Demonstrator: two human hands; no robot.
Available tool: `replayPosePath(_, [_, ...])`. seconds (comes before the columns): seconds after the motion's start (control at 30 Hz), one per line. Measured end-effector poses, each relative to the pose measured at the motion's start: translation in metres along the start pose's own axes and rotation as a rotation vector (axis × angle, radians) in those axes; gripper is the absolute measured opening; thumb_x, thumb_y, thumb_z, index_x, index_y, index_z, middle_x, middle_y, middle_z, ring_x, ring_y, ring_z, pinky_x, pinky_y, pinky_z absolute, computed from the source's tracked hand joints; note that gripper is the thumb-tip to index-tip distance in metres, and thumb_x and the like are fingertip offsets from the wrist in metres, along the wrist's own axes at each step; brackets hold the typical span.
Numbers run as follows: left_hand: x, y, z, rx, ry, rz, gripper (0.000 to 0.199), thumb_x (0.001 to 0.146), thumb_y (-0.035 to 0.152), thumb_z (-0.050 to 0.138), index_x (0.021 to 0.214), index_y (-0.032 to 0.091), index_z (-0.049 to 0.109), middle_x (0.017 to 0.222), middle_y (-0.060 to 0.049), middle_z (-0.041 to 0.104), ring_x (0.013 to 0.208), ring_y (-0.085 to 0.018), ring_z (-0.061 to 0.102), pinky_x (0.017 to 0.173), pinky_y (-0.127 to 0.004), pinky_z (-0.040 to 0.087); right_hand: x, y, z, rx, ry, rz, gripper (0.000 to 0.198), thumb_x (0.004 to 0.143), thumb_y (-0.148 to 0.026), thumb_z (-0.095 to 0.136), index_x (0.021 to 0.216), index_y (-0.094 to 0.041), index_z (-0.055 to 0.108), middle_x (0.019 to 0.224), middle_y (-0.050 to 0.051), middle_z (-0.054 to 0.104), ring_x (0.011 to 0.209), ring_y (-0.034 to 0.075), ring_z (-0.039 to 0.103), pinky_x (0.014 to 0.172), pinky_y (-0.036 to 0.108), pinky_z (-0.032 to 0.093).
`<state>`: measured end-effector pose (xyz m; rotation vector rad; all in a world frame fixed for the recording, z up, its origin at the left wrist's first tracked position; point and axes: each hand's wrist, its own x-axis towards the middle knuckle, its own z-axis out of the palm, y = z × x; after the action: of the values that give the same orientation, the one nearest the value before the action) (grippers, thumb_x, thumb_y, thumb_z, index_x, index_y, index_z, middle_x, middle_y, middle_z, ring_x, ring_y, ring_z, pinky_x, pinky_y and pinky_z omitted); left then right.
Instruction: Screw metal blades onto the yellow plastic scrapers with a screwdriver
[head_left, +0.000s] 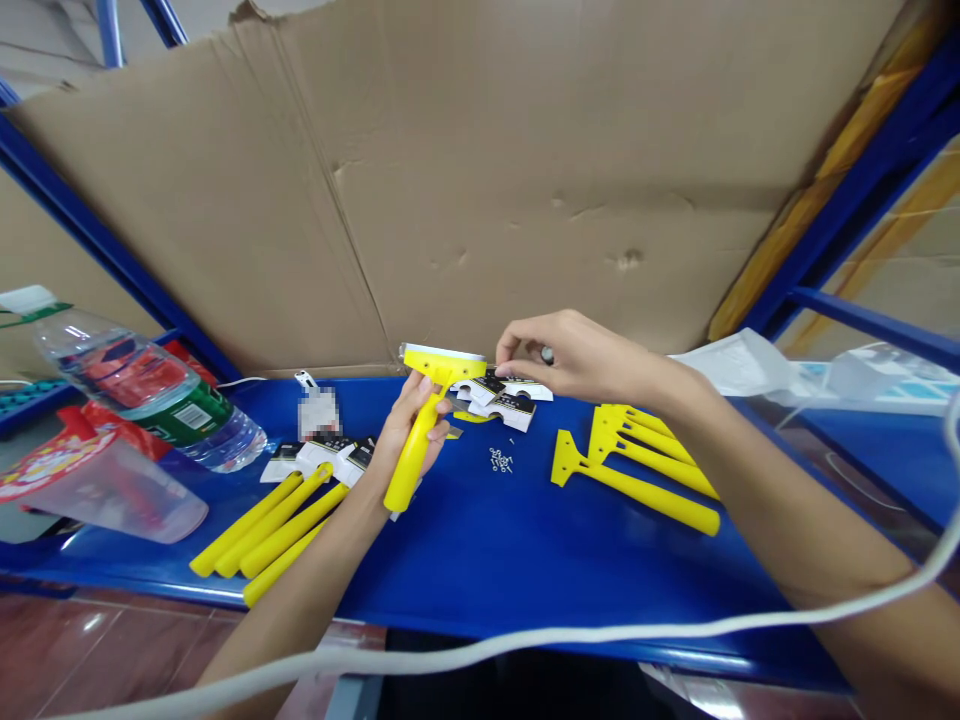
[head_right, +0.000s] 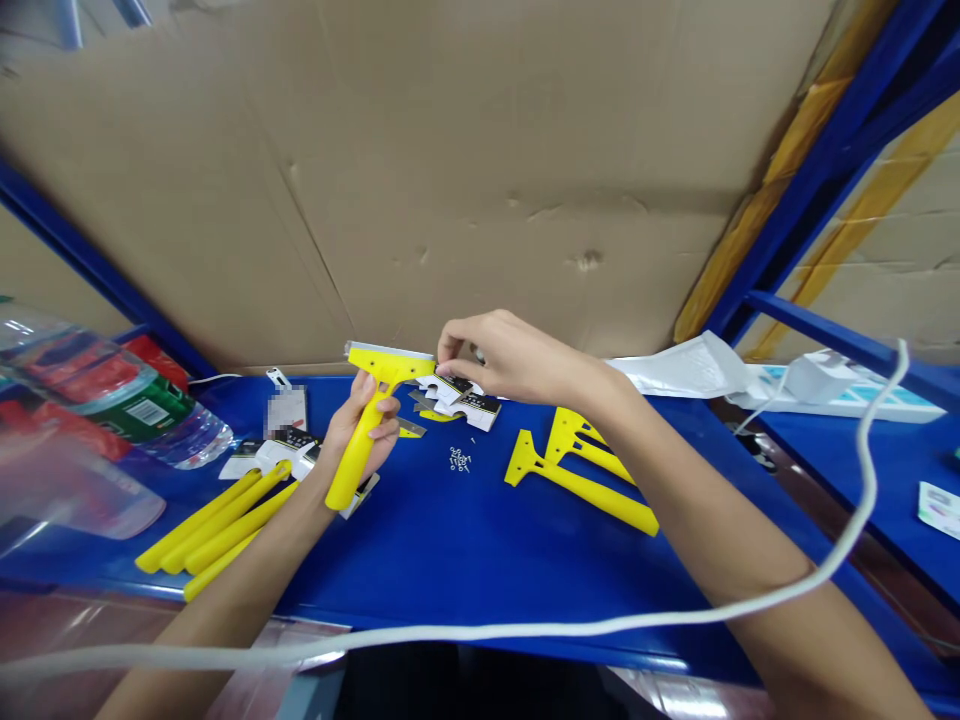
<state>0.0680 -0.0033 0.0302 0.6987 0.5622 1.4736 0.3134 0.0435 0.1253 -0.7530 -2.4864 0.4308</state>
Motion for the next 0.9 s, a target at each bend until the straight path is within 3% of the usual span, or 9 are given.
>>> replayPosePath(0.4, [0.000, -0.019, -0.008, 0.052, -0.083, -0.087, 0.044, 0.085, 0.021, 0.090, 0.124, 0.020, 0.069, 0.094, -0.002, 0.067, 0.069, -0.009, 0.069, 0.043, -0.010, 0.045, 0.004, -0.004, 0.017, -0.250, -0.138, 0.000, 0.018, 0.106, -0.027, 0.060, 0.104, -0.018, 0.076, 0.099, 0.009, 0.079, 0.080, 0.020, 0.064, 0.070, 0.032, 0.034])
replayPosePath(0.63, [-0.003, -0.022, -0.005, 0.039, -0.049, -0.127, 0.055, 0.086, 0.017, 0.087, 0.137, 0.023, 0.065, 0.094, -0.001, 0.067, 0.069, -0.009, 0.069, 0.043, -0.011, 0.045, 0.001, -0.005, 0.020, -0.375, -0.186, -0.015, 0.021, 0.108, -0.027, 0.056, 0.102, -0.019, 0.075, 0.100, 0.011, 0.079, 0.082, 0.022, 0.068, 0.069, 0.033, 0.034])
replayPosePath(0.9, [-0.007, -0.029, -0.001, -0.024, -0.019, -0.229, 0.043, 0.092, 0.015, 0.082, 0.131, 0.022, 0.066, 0.096, -0.002, 0.065, 0.069, -0.008, 0.068, 0.044, -0.010, 0.045, 0.001, 0.000, 0.020, -0.328, -0.236, 0.061, 0.017, 0.104, -0.026, 0.059, 0.097, -0.020, 0.073, 0.096, 0.009, 0.079, 0.079, 0.021, 0.067, 0.067, 0.032, 0.034])
